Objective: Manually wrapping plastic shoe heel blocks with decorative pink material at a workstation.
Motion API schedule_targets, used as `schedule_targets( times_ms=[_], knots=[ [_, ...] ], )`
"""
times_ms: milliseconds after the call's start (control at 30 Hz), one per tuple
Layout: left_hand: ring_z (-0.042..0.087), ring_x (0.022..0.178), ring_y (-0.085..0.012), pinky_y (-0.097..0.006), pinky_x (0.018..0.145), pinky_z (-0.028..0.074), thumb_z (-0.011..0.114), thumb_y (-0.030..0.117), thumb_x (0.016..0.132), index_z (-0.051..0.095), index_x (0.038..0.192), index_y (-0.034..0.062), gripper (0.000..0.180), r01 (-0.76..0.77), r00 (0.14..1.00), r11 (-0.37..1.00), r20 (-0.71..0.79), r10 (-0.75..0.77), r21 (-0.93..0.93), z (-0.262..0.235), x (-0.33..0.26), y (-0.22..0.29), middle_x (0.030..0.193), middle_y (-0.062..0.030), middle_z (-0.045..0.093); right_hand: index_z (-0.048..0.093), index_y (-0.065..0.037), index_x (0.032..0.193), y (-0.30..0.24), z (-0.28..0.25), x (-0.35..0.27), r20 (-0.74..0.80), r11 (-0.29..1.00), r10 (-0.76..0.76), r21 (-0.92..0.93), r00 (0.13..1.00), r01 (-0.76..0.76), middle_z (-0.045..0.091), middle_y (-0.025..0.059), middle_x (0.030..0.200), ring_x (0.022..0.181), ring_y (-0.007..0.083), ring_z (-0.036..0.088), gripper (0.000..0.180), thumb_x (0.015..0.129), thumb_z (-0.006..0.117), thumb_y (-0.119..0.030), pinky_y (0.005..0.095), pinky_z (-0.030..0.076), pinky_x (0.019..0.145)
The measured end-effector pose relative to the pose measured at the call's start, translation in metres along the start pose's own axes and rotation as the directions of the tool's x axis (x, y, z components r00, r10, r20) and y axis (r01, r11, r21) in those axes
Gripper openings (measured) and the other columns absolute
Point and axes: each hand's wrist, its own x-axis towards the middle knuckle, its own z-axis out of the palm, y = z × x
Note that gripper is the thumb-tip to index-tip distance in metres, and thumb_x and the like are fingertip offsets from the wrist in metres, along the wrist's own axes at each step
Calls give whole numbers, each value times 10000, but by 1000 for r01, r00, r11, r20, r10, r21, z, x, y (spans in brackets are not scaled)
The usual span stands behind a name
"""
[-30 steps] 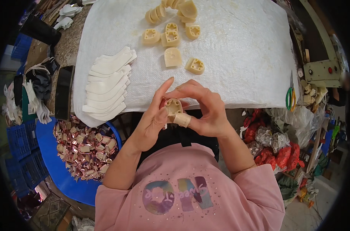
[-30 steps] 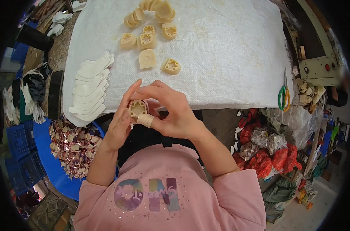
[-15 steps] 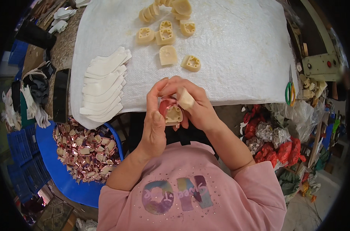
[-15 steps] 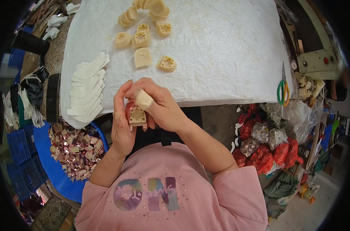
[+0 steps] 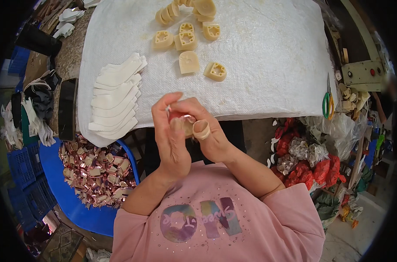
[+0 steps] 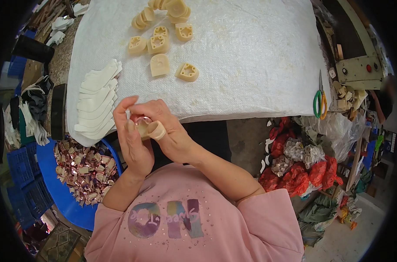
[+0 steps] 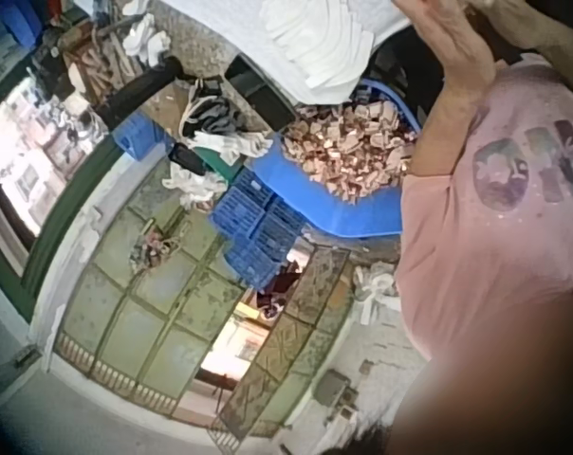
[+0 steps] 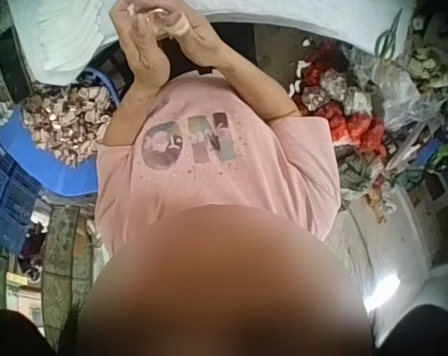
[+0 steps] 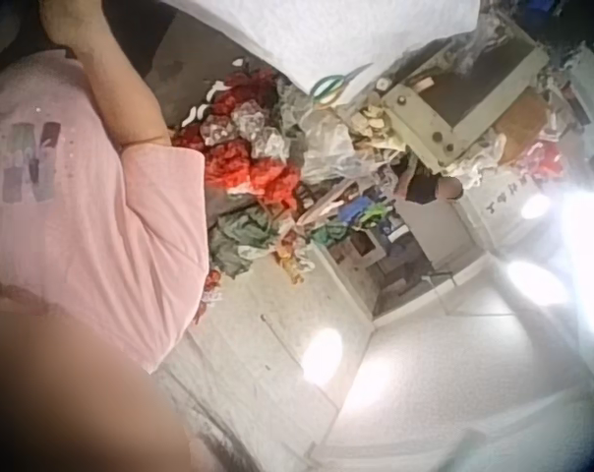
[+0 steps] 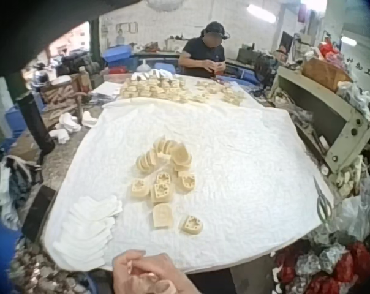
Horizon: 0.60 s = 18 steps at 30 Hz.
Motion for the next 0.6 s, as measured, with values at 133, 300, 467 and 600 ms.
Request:
schedule_targets(
  times_ms=[133,300,467,600],
  knots=[
    [473,925,-114,-241,817,394,361,258,949,319,1274,-17,428,105,994,984,24,-102,-143,-3,1,3,1104,-86,459,528,-53,1164,1,9,3,-145,948,-3,315,989,49,541,102,1031,987,234,490,275,936,436,-177,315,372,879],
    [468,928,-101,-246,814,399,338,221,955,299,1295,6,404,30,999,999,19,-29,-42,0,-5,-7,1100,-75,457,527,-36,1178,4,5,4,-136,981,-194,-33,972,191,545,92,1036,943,220,525,293,926,400,-115,315,406,842],
    [486,892,-106,-250,760,416,361,343,957,217,1383,50,536,266,961,937,139,-239,-228,-7,-1,-1,1076,-66,485,515,-31,1210,-3,2,6,-174,993,108,65,979,-98,535,85,1013,829,164,524,330,972,386,-220,262,426,728],
    [498,744,-100,-218,600,389,375,597,890,98,1444,83,805,318,948,814,193,-254,-486,-12,3,-1,985,-42,532,487,-31,1252,-11,-13,7,-61,956,279,113,958,-272,516,63,963,763,146,519,388,987,380,-293,278,447,665]
  ],
)
